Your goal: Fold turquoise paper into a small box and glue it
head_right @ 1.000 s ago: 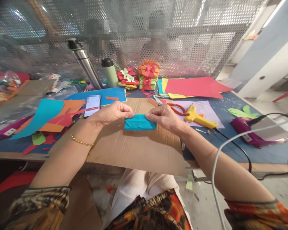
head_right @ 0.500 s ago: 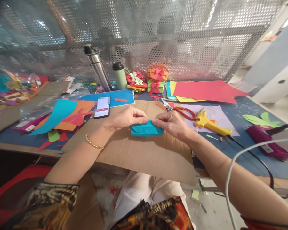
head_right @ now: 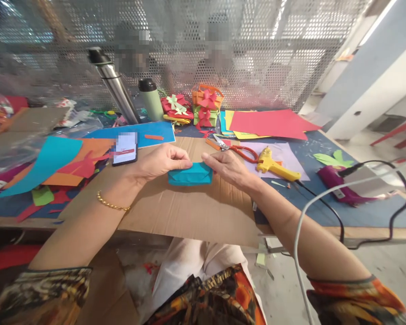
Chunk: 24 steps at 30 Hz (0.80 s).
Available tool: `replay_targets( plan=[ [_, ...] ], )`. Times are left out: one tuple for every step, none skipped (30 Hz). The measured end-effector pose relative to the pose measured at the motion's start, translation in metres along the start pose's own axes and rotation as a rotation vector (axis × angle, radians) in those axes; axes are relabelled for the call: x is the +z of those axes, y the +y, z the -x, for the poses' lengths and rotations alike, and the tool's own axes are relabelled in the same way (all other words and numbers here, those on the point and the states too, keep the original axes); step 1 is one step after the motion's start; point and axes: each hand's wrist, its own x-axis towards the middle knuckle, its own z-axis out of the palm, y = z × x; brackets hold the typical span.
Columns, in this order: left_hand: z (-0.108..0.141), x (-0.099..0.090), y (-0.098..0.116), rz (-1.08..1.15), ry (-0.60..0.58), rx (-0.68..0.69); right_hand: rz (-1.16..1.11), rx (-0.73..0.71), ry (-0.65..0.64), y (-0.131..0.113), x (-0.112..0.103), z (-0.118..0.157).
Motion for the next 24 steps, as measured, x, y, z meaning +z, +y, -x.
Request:
replay_targets(
  plan=[
    [0.000,0.000,0.000,-0.011,0.005,0.008,-0.038,0.024,0.023,-0.001,-0.001,0.000],
    [0.000,-0.001,-0.001,-0.026,0.011,0.016,-0.073,0.049,0.035,-0.002,-0.001,0.000],
    [0.000,-0.001,-0.001,-0.040,0.016,0.022,-0.097,0.069,0.036,-0.002,-0.001,0.000],
    [0.000,0.000,-0.001,-0.053,0.023,0.027,-0.103,0.079,0.033,-0.001,-0.001,-0.001],
    [-0.001,0.000,-0.002,-0.060,0.030,0.029,-0.092,0.081,0.023,0.001,0.000,-0.001],
    [-0.001,0.000,-0.002,-0.060,0.036,0.030,-0.076,0.073,0.014,0.004,0.000,-0.002],
    [-0.001,0.000,-0.002,-0.055,0.040,0.029,-0.065,0.059,0.006,0.006,0.001,-0.003],
    [-0.001,0.000,-0.002,-0.048,0.041,0.027,-0.064,0.047,-0.002,0.009,0.002,-0.004],
    [-0.001,0.000,-0.002,-0.039,0.038,0.024,-0.070,0.037,-0.005,0.011,0.003,-0.005],
    [-0.001,0.001,-0.003,-0.031,0.034,0.022,-0.070,0.032,0.000,0.013,0.004,-0.006],
    [-0.001,0.001,-0.003,-0.027,0.029,0.019,-0.060,0.028,0.013,0.013,0.005,-0.006],
    [-0.002,0.001,-0.003,-0.024,0.024,0.016,-0.040,0.021,0.028,0.014,0.005,-0.006],
    [-0.002,0.000,-0.003,-0.020,0.022,0.014,-0.016,0.012,0.040,0.013,0.005,-0.006],
    [-0.002,0.000,-0.003,-0.017,0.022,0.013,0.007,0.000,0.050,0.012,0.006,-0.006],
    [-0.002,0.000,-0.003,-0.015,0.023,0.012,0.022,-0.012,0.059,0.011,0.006,-0.005],
    [-0.002,0.000,-0.003,-0.013,0.026,0.010,0.027,-0.021,0.059,0.010,0.005,-0.005],
    [-0.002,0.000,-0.002,-0.010,0.029,0.008,0.021,-0.027,0.052,0.009,0.005,-0.004],
    [-0.002,-0.001,-0.002,-0.005,0.031,0.004,0.006,-0.026,0.048,0.007,0.005,-0.004],
    [-0.001,-0.001,-0.001,0.002,0.033,-0.003,-0.015,-0.014,0.047,0.006,0.005,-0.003],
    [-0.001,-0.001,0.000,0.010,0.036,-0.012,-0.039,0.008,0.053,0.004,0.004,-0.002],
    [0.000,-0.002,0.001,0.019,0.040,-0.021,-0.064,0.036,0.065,0.003,0.004,-0.001],
    [0.000,-0.002,0.001,0.026,0.045,-0.027,-0.088,0.067,0.079,0.002,0.003,-0.001],
    [0.000,-0.002,0.002,0.032,0.050,-0.031,-0.103,0.096,0.090,0.002,0.003,-0.001],
    [0.000,-0.002,0.003,0.035,0.056,-0.031,-0.108,0.115,0.086,0.002,0.002,-0.001]
  ],
)
